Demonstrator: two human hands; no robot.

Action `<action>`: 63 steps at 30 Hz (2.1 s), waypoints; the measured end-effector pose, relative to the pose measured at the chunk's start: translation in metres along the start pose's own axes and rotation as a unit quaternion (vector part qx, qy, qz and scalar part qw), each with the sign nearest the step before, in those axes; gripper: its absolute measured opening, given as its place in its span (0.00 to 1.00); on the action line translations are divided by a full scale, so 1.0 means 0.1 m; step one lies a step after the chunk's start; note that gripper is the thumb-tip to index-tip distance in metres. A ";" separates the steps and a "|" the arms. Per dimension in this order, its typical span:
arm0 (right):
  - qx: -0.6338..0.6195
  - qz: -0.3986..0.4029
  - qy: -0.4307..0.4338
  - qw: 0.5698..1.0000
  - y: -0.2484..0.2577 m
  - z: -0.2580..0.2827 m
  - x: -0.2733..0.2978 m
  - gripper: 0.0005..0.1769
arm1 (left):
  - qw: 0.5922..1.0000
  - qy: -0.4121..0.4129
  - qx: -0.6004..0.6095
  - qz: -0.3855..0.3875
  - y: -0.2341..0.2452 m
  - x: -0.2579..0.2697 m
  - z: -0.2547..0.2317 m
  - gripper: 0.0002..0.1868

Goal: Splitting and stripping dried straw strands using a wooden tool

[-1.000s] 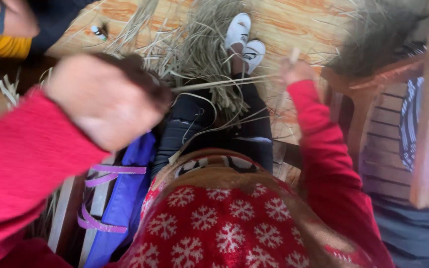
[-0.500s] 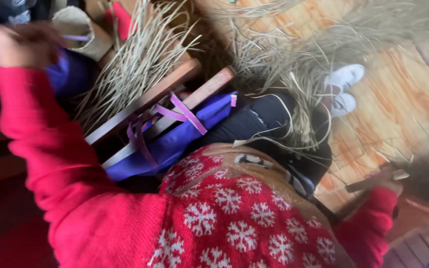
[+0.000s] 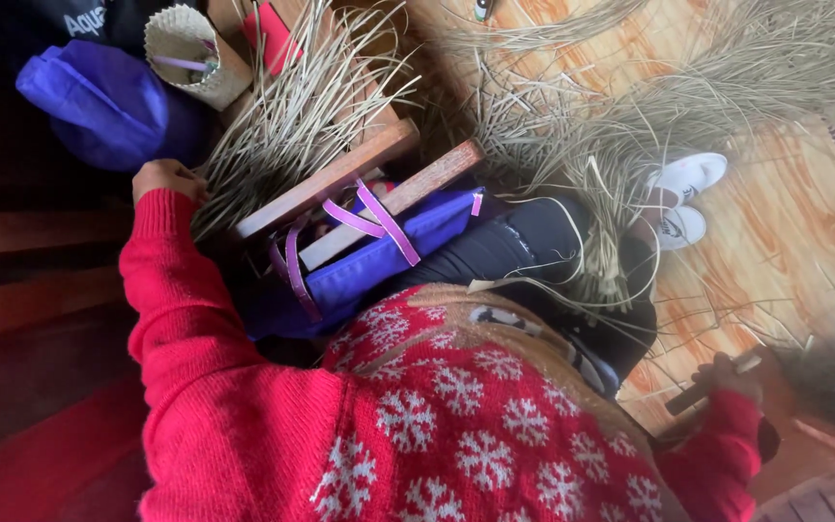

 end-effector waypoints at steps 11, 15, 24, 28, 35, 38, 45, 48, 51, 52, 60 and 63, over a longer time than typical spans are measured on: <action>-0.041 0.019 0.077 0.996 -0.18 -0.02 -0.05 0.19 | 0.965 -0.035 0.258 -0.009 0.10 0.15 -0.06 0.02; 0.454 0.015 0.253 0.854 -0.22 0.05 -0.25 0.25 | 0.988 0.036 0.152 -0.011 0.00 -0.33 0.44 0.14; 0.104 -0.017 0.148 0.983 -0.10 0.03 0.24 0.26 | 0.980 -0.011 -0.196 -0.014 0.26 -0.37 0.50 0.18; 0.099 -0.047 0.202 0.973 -0.18 0.06 0.16 0.24 | 0.912 -0.334 -0.134 -0.197 0.45 -0.36 -0.30 0.06; 0.138 -0.067 0.262 0.953 -0.30 0.10 0.04 0.22 | 0.751 -0.636 -0.055 -0.168 -0.11 0.90 -2.24 0.18; 0.089 0.017 0.196 0.976 -0.03 0.39 0.61 0.21 | 0.716 -0.695 -0.017 -0.067 -0.59 2.15 -2.87 0.16; 0.168 -0.004 0.291 0.942 -0.13 0.34 0.52 0.29 | 0.764 -0.552 -0.218 0.253 -1.96 2.94 -2.91 0.17; 0.186 0.024 0.297 0.936 -0.09 0.38 0.65 0.27 | 0.747 -0.519 -0.241 0.338 -2.11 3.20 -2.82 0.40; 0.200 0.027 0.297 0.933 -0.03 0.48 0.82 0.26 | 0.767 -0.464 -0.224 0.383 -2.16 3.37 -2.72 0.37; 0.203 0.025 0.308 0.929 -0.02 0.53 0.86 0.26 | 0.769 -0.461 -0.204 0.393 -2.20 3.40 -2.68 0.29; 0.118 0.033 0.364 0.923 -0.10 0.65 1.09 0.19 | 0.718 -0.318 0.075 0.614 -2.70 3.07 -2.74 0.07; 0.021 -0.014 0.384 0.923 -0.03 0.67 1.07 0.20 | 0.718 0.080 0.035 0.690 -2.91 3.09 -2.67 0.10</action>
Point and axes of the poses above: each hand's wrist, its own x-axis away from the middle knuckle, its own y-axis out of the back of the hand, z = x × y, the point moved 5 cm from there along -x, towards the middle knuckle, and after that the axes turned 11 degrees about x, right-handed, at the moved point
